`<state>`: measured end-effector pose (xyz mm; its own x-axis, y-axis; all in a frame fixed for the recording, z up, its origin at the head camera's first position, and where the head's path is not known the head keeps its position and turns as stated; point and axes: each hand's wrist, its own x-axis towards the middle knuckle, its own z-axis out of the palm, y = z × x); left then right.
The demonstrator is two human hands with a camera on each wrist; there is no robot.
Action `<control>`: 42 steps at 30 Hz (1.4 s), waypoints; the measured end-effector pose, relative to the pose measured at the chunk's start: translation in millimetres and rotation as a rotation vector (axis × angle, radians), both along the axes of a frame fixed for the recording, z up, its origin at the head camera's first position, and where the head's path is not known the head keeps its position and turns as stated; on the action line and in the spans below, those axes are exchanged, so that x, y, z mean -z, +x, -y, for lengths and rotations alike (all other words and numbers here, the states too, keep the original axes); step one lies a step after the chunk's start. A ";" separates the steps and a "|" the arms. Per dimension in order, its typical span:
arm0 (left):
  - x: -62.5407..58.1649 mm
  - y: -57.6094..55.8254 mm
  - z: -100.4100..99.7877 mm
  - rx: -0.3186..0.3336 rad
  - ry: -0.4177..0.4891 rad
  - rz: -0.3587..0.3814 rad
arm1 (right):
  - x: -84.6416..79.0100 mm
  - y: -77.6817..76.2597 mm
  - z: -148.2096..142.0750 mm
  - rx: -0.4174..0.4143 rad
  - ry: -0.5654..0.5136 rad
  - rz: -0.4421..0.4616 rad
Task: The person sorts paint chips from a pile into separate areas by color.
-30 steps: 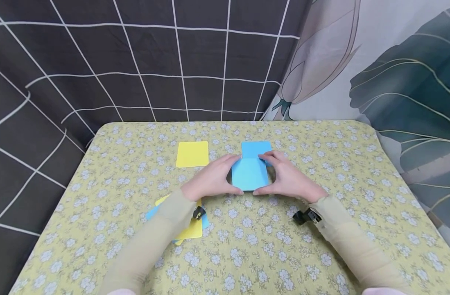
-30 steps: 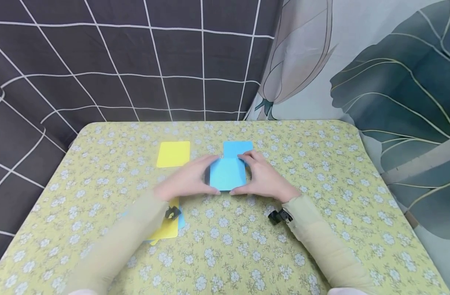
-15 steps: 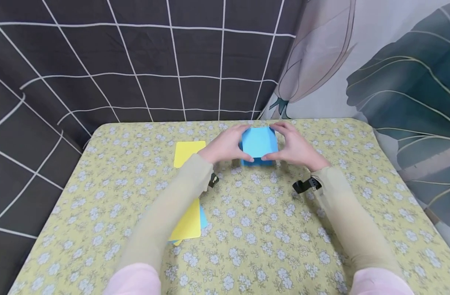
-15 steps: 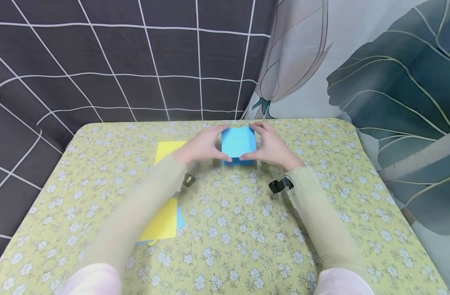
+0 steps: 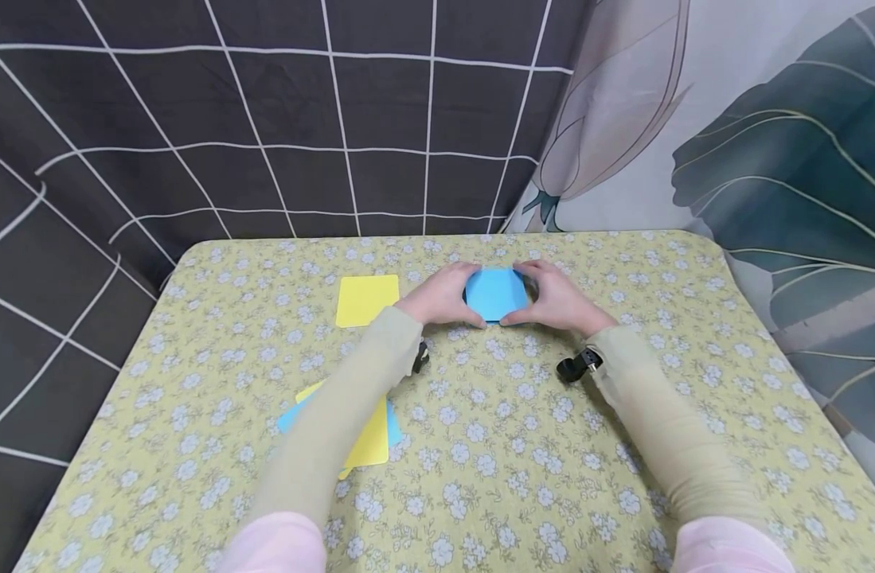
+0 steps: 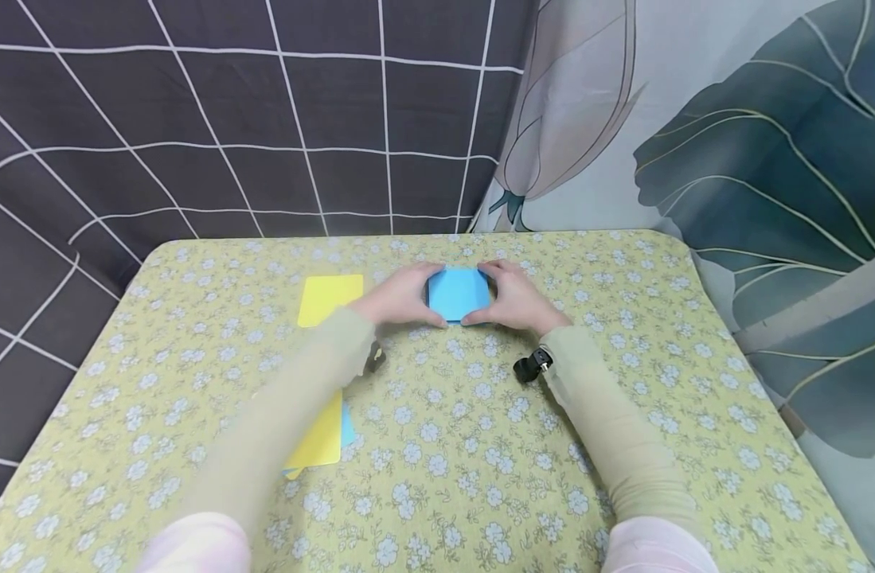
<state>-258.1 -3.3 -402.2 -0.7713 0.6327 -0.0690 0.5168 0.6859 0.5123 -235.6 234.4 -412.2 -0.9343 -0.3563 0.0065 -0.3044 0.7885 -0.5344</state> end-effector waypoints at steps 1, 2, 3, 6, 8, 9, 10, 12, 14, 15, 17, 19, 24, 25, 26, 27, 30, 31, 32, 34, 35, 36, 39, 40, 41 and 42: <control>0.7 0.6 -0.1 -0.001 -0.007 0.005 | 1.6 -0.4 -0.1 -0.001 0.005 0.002; 1.6 0.9 -0.2 -0.001 -0.013 0.007 | 2.4 -0.2 0.1 0.003 0.007 0.010; 2.3 1.2 -0.4 -0.002 -0.017 0.009 | 3.6 -0.6 0.0 0.004 0.010 0.017; 4.6 1.0 -0.8 -0.001 -0.024 0.013 | 5.7 -0.8 -0.1 0.009 0.019 0.033; 6.1 0.3 -0.9 -0.001 -0.022 0.015 | 6.6 -1.1 -0.4 0.008 0.028 0.036; 6.7 -0.1 -0.9 0.000 -0.020 0.015 | 6.8 -1.3 -0.5 0.005 0.030 0.034; 7.5 -0.6 -0.8 0.000 -0.019 0.014 | 6.9 -1.1 -0.6 0.004 0.031 0.032; 8.5 -1.4 -0.4 0.001 -0.015 0.014 | 7.0 -1.3 -0.6 0.001 0.030 0.024; 8.1 -1.5 0.2 0.001 -0.006 0.017 | 6.0 -0.6 -0.5 -0.003 0.027 0.012; 7.5 -1.3 0.7 0.001 0.000 0.017 | 5.2 -0.2 -0.4 -0.003 0.025 0.005; 5.1 -0.7 2.1 0.000 0.015 0.011 | 2.8 0.8 -0.1 0.001 0.020 -0.007; 0.6 0.5 3.8 -0.002 0.032 -0.002 | -0.4 2.0 0.3 0.006 0.021 -0.017; -14.8 6.8 11.5 -0.004 0.068 -0.034 | -11.2 7.5 3.4 0.022 0.026 -0.020; -17.6 8.7 13.6 -0.005 0.073 -0.035 | -13.3 9.1 4.1 0.022 0.024 -0.021; -20.4 10.7 16.1 -0.006 0.080 -0.036 | -15.4 10.7 4.8 0.020 0.022 -0.026; -23.1 13.1 18.6 -0.007 0.086 -0.035 | -17.4 12.5 5.2 0.016 0.020 -0.030; -28.5 21.6 28.9 -0.011 0.103 -0.045 | -22.8 17.8 8.1 0.003 0.011 -0.048; -29.4 24.5 32.8 -0.013 0.109 -0.049 | -24.2 19.5 8.8 0.001 0.010 -0.053; -30.3 27.8 36.9 -0.014 0.118 -0.051 | -25.5 21.0 9.5 -0.002 0.011 -0.059; -31.2 34.4 45.3 -0.022 0.132 -0.054 | -28.0 23.9 11.7 -0.007 0.011 -0.074; -31.4 37.8 49.7 -0.030 0.140 -0.051 | -29.0 25.2 12.7 -0.011 0.014 -0.083; -31.4 41.0 54.1 -0.036 0.145 -0.052 | -29.9 26.6 13.9 -0.017 0.017 -0.093; -31.7 49.5 66.8 -0.056 0.152 -0.053 | -31.3 30.2 17.2 -0.035 0.017 -0.125; -31.9 52.3 71.2 -0.061 0.152 -0.054 | -31.3 31.5 18.4 -0.042 0.019 -0.133; -31.9 54.9 75.5 -0.063 0.147 -0.060 | -31.2 32.9 19.6 -0.049 0.026 -0.141; -32.0 57.9 79.8 -0.067 0.142 -0.064 | -31.0 34.3 21.1 -0.055 0.031 -0.144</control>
